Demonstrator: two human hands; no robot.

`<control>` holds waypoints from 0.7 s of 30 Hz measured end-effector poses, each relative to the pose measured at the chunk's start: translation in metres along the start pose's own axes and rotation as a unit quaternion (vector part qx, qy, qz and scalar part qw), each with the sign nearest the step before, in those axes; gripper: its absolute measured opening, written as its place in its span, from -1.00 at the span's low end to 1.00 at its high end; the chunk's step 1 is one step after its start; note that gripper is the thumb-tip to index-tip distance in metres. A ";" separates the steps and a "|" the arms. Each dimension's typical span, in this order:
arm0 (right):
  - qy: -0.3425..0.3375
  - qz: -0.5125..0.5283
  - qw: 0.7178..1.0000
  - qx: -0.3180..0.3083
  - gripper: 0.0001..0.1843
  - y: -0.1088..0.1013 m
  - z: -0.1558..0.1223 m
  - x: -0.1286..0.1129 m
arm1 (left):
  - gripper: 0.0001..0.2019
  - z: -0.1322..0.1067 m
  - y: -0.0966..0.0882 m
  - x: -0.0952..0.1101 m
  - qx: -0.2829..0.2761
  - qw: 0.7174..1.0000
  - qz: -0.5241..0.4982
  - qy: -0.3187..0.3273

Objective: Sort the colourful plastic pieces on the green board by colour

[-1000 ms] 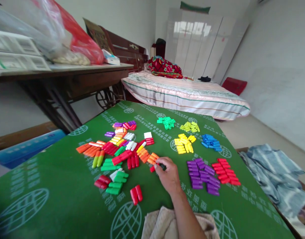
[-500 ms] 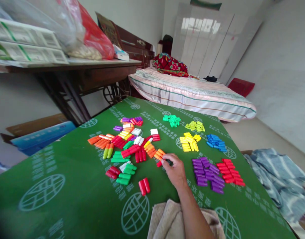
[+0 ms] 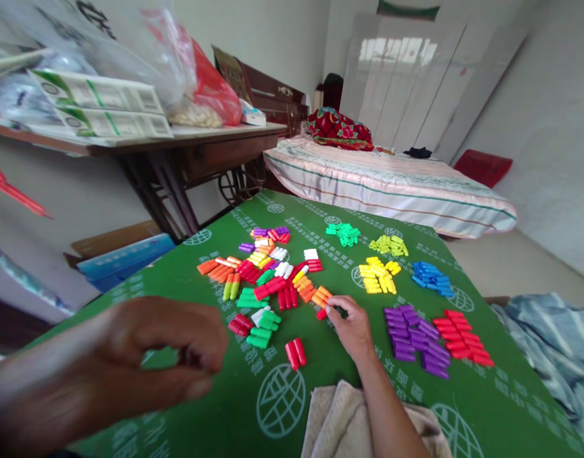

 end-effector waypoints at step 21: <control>-0.008 -0.014 1.000 -0.006 -0.82 0.005 0.003 0.002 | -0.68 0.108 0.077 -0.051 -0.189 0.935 0.282 -0.099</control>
Point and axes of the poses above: each hand's wrist, its own z-axis towards the middle knuckle, its own y-axis out of the palm, x = y × z, the point moved 9 cm from there along z, towards the middle knuckle, and after that the axes turned 13 degrees about -x, right-handed, at the moved point
